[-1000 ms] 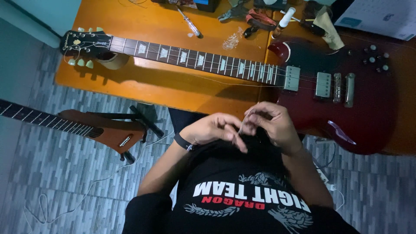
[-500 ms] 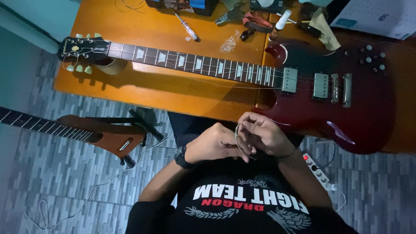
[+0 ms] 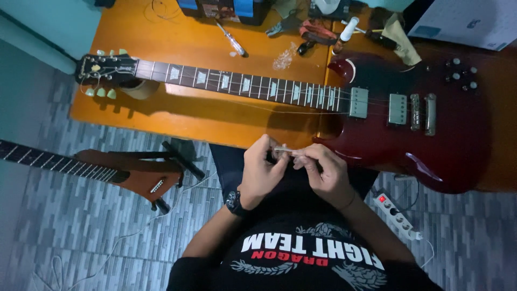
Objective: Restringing and tuning an electric guitar at a workbench.
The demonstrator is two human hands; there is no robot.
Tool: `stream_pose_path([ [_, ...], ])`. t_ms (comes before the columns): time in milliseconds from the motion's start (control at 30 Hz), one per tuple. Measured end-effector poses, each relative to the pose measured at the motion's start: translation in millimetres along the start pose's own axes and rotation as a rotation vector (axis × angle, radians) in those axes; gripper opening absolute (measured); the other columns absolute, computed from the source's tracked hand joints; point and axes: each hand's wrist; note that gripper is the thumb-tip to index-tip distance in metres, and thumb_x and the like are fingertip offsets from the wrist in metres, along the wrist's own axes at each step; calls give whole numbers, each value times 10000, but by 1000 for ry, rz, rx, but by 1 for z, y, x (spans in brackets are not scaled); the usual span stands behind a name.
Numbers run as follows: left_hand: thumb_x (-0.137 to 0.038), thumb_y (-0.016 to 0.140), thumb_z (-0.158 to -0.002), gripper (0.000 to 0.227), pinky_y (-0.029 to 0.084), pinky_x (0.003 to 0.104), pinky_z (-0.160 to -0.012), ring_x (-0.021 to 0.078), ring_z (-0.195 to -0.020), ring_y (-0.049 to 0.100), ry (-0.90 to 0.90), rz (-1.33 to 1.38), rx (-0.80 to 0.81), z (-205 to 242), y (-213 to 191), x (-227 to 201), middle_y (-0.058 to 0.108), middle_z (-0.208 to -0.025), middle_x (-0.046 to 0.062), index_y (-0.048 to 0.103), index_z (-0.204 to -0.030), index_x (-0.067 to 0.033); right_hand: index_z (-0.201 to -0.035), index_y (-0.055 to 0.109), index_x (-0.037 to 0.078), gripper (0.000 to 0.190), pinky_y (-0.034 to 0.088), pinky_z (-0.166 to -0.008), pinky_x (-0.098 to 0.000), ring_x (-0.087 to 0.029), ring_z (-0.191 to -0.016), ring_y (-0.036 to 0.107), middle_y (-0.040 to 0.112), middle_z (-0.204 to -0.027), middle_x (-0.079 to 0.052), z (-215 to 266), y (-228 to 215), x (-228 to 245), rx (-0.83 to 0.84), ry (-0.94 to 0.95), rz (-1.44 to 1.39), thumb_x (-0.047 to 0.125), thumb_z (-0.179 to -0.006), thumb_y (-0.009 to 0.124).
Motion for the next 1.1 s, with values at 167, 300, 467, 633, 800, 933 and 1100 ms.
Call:
stream_pose_path([
  [167,47,694,-816,149,534,383,-629,436,-702,650,-47,155,135,-11,-7,-17,611,-719,157,640,-925,-40,-1002,676,-14,119,591,-537,-419,-412,-729,717,747,-876,-194,1,-9,-15,-34,147,-33,103,-1000,656],
  [300,-2,763,-879,152,554,465,-836,413,-955,667,164,233,223,-14,-7,-22,609,-1024,139,738,-1015,-66,-1070,587,-57,172,604,-407,-440,-462,-586,681,688,-812,-306,-9,-12,-8,-108,430,-516,109,-1053,545],
  [467,24,769,-875,106,579,393,-788,354,-894,727,181,282,148,-13,5,-11,711,-916,98,730,-953,-35,-1042,596,-92,161,607,-386,-460,-385,-597,739,690,-830,-311,-9,-13,-21,-117,392,-571,63,-1037,553],
  [633,-13,767,-889,72,587,385,-734,325,-840,754,17,257,131,-24,2,-12,725,-841,116,723,-943,-29,-1038,628,-73,103,569,-385,-365,-320,-595,751,718,-819,-242,-29,-19,-21,-73,262,-395,19,-1010,591],
  [800,-74,741,-948,163,584,423,-791,265,-939,725,-158,427,15,-41,1,2,726,-921,157,671,-1071,7,-1102,649,-95,164,607,-481,-449,-416,-644,727,689,-848,-337,-74,-15,-17,18,235,-454,31,-1001,616],
  [933,-50,746,-938,212,585,490,-795,404,-957,719,-94,442,-9,-73,-13,-2,710,-989,229,649,-1117,12,-1152,634,-117,196,600,-506,-403,-350,-674,739,686,-854,-309,-145,-10,-4,79,229,-404,39,-1036,610],
  [1100,-259,624,-1015,169,508,255,-751,126,-865,583,-122,316,-34,-83,-36,14,604,-974,17,597,-1083,-107,-1207,628,61,155,559,-548,-193,-106,-653,679,718,-893,-40,-251,18,-50,127,220,-46,150,-1089,582],
])
Point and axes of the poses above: each hand's wrist, its own z-axis away from the middle knuckle, its own y-axis out of the palm, x = y × z
